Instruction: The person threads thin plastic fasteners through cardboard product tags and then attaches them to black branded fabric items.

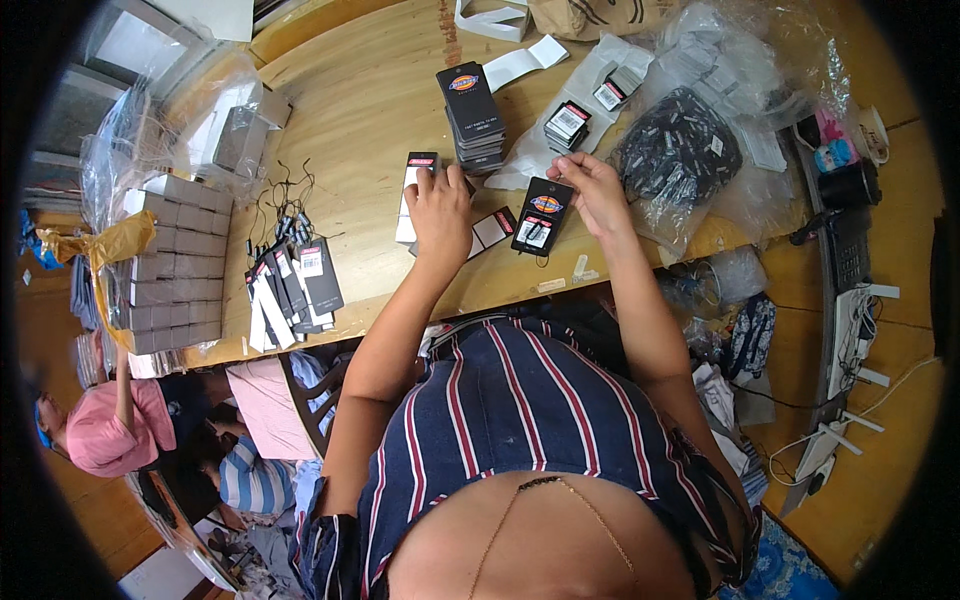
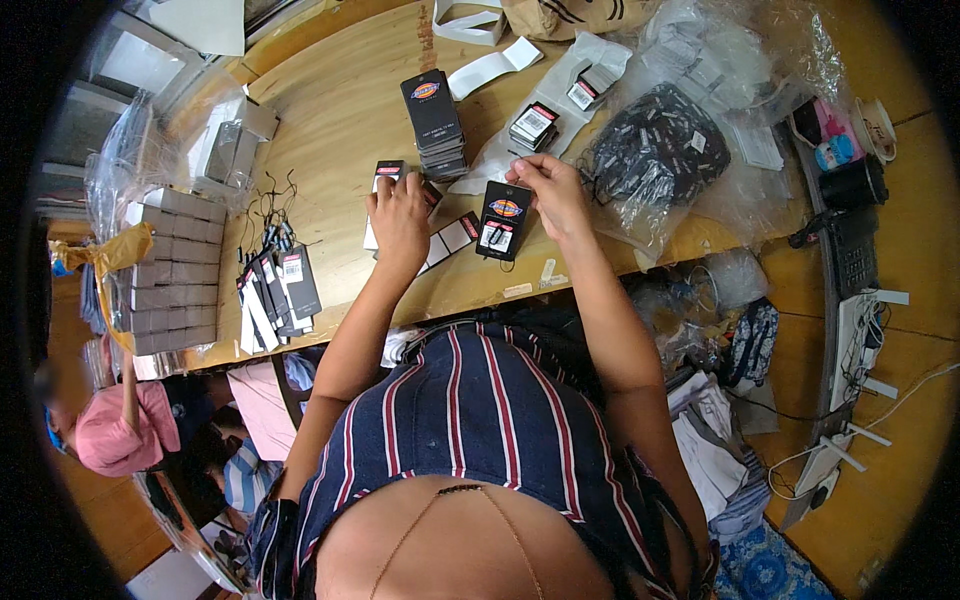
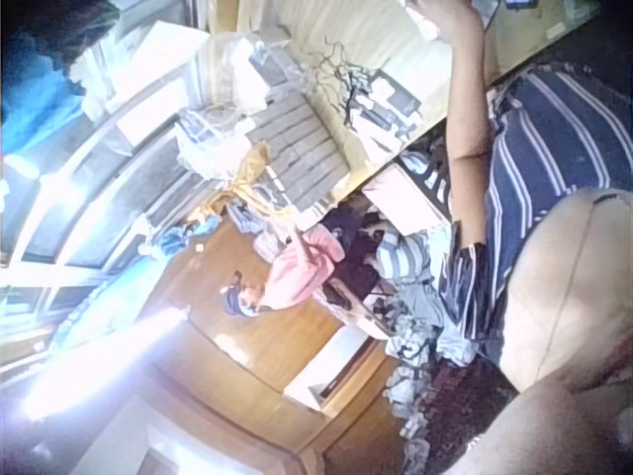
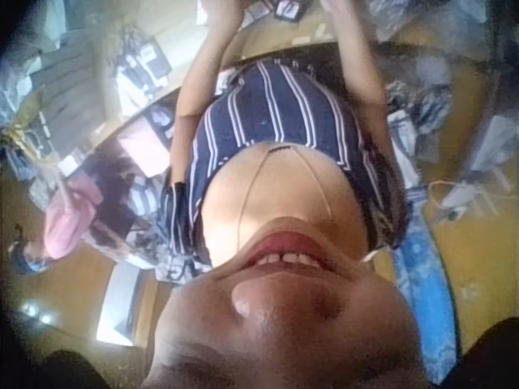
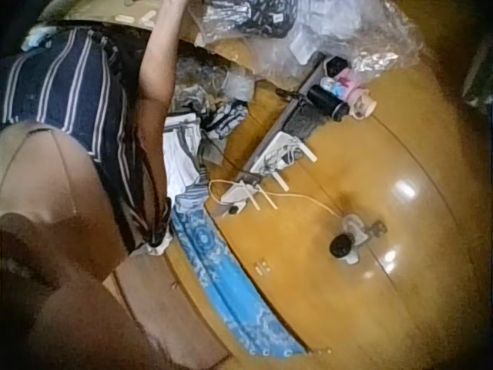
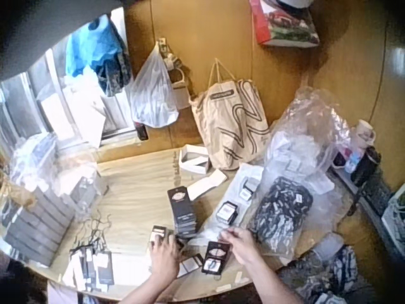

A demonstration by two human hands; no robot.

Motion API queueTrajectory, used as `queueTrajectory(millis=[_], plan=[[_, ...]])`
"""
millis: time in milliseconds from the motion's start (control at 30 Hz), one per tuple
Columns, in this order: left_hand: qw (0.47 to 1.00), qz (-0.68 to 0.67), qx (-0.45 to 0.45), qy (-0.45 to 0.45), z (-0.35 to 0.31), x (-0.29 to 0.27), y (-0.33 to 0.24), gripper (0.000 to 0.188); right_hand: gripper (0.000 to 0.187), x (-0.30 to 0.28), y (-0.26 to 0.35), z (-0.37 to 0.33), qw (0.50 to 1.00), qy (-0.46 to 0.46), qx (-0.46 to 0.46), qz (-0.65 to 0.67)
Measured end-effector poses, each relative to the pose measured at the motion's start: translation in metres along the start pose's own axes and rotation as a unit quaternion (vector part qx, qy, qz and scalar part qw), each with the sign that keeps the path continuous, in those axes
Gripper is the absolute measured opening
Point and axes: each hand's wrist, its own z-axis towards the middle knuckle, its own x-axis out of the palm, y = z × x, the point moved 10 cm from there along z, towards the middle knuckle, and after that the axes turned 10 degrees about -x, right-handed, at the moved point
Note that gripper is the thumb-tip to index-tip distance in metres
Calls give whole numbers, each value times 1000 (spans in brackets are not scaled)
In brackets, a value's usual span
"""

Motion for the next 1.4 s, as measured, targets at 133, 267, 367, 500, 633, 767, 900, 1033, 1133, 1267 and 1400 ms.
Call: queueTrajectory(millis=[133, 267, 367, 500, 633, 767, 900, 1033, 1133, 1267, 1400], plan=[[991, -118, -59, 21, -7, -9, 13, 17, 14, -1, -2, 7, 1000, 5, 9, -10], [968, -227, -93, 62, -15, -21, 18, 14, 15, 1, 2, 11, 1000, 26, -7, -15], [914, -383, -109, 83, -15, -23, 15, 15, 14, 8, 6, 11, 999, 37, -27, 26], [852, -480, -187, 95, -14, -7, 18, 22, 13, 26, 18, 3, 995, 53, -70, 48], [829, -510, -214, 79, -15, -5, 22, 23, 13, 42, 30, -8, 993, 79, -70, -46], [789, -558, -246, 68, -18, -8, 26, 23, 14, 59, 42, -13, 960, 110, -164, -197], [784, -563, -257, 43, -25, -16, 34, 20, 13, 94, 63, -32, 854, 146, -257, -429], [800, -559, -218, 20, -28, -30, 36, 20, 14, 114, 71, -39, 840, 163, -269, -442], [810, -549, -207, 8, -28, -40, 39, 21, 14, 127, 76, -43, 829, 170, -294, -445], [830, -526, -186, -12, -28, -48, 46, 22, 13, 141, 76, -47, 816, 190, -307, -451], [854, -494, -158, -18, -30, -51, 51, 23, 12, 148, 71, -47, 812, 194, -282, -472]])
